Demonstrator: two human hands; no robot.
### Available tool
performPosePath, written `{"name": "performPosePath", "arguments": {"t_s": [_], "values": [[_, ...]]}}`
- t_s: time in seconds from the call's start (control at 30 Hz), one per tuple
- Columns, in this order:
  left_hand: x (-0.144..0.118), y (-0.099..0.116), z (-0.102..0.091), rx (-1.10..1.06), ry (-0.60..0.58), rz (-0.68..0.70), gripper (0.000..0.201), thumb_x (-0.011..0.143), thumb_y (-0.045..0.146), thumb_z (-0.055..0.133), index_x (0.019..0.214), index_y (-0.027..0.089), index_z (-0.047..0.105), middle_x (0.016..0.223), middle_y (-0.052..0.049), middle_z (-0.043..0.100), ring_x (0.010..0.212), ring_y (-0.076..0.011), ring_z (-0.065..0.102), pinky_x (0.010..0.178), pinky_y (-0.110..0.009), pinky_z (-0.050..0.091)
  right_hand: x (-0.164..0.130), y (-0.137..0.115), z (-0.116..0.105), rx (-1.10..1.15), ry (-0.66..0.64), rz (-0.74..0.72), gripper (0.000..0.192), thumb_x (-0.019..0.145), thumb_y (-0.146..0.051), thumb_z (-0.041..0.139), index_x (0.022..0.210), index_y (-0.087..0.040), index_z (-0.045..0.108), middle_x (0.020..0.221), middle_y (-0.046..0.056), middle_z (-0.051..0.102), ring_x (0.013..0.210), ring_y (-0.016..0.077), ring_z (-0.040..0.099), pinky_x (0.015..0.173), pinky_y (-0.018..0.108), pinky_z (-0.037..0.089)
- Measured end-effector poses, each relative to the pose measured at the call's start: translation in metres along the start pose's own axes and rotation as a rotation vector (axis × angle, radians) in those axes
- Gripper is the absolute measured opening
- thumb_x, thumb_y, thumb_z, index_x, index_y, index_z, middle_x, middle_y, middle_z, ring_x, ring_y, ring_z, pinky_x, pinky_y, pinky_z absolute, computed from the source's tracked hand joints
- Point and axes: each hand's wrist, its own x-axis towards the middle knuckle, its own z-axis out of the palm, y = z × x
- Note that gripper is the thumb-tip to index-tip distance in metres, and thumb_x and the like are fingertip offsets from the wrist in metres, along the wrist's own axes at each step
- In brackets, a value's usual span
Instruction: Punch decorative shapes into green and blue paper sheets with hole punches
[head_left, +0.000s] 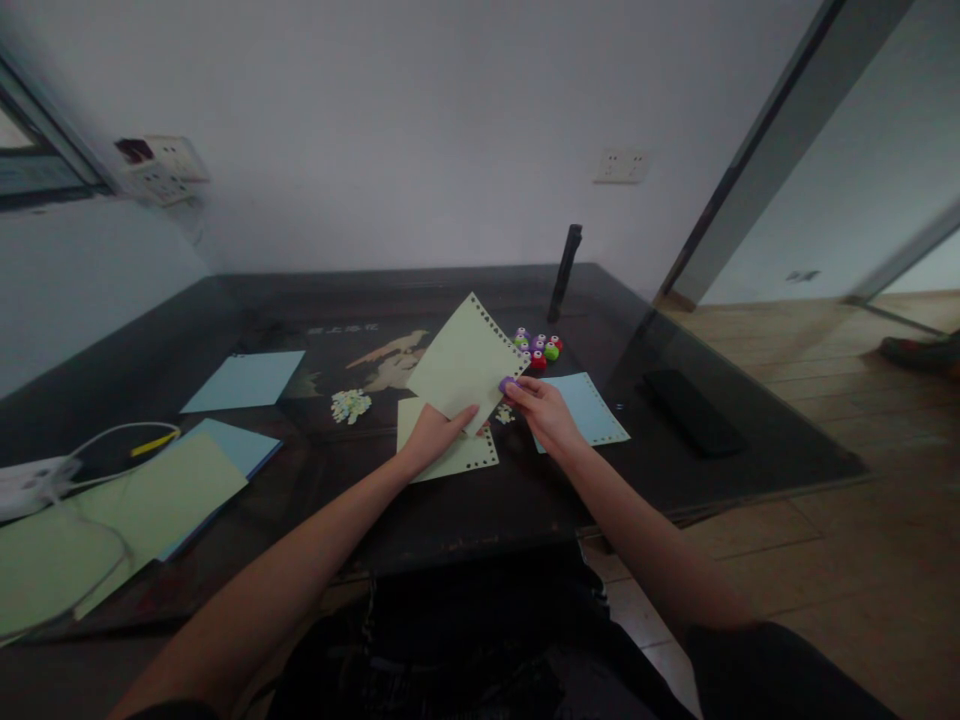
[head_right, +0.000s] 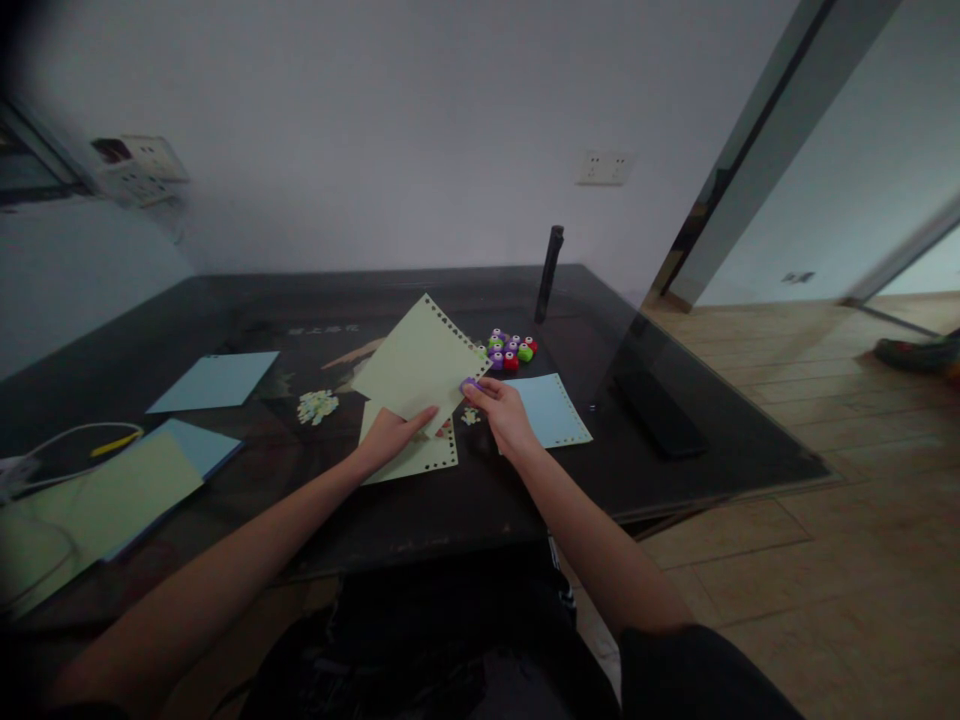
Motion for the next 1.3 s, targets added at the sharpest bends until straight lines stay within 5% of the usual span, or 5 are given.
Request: {"name": "performPosePath", "arguments": {"t_s": [0.4,0.67,1.07,1.3], "values": [[0.002,0.005,-0.003,-0.049,-0.055,-0.086,0.025,0.079,0.030,0.054,0.094,0.015,0.068,0.090,-0.007,0.073,0.101,-0.0244,0.064,0.101,-0.040,0.043,-0.001,0.000,-0.002,-0.009,-0.055,0.029,0.028,0.060,-0.033,0.079,0.081,-0.017,0.069,0.083,0.004,0.070,0.075,0.0146,0.063,0.078,0.031,0.048],[0.002,0.000,-0.004,-0.050,0.020,-0.085,0.040,0.078,0.034,0.057,0.112,0.015,0.062,0.106,-0.010,0.070,0.107,-0.0250,0.061,0.101,-0.042,0.041,-0.001,-0.006,-0.008,-0.085,-0.085,0.062,0.031,0.069,-0.046,0.072,0.078,-0.017,0.069,0.077,0.006,0.070,0.068,0.0134,0.063,0.070,0.029,0.049],[0.002,-0.004,-0.007,-0.041,0.074,-0.109,0.040,0.077,0.035,0.059,0.110,0.014,0.062,0.107,-0.012,0.069,0.107,-0.0257,0.060,0.102,-0.045,0.039,0.000,-0.009,-0.010,-0.145,-0.047,0.098,0.048,0.078,-0.063,0.053,0.073,-0.017,0.064,0.068,0.008,0.070,0.061,0.0158,0.064,0.059,0.027,0.048],[0.003,-0.002,-0.007,-0.029,0.065,-0.100,0.042,0.077,0.033,0.059,0.114,0.014,0.061,0.106,-0.011,0.069,0.110,-0.0255,0.059,0.103,-0.045,0.038,0.004,-0.008,-0.014,-0.365,-0.038,-0.026,0.049,0.078,-0.065,0.050,0.072,-0.018,0.062,0.069,0.007,0.069,0.061,0.0167,0.061,0.057,0.028,0.045]]}}
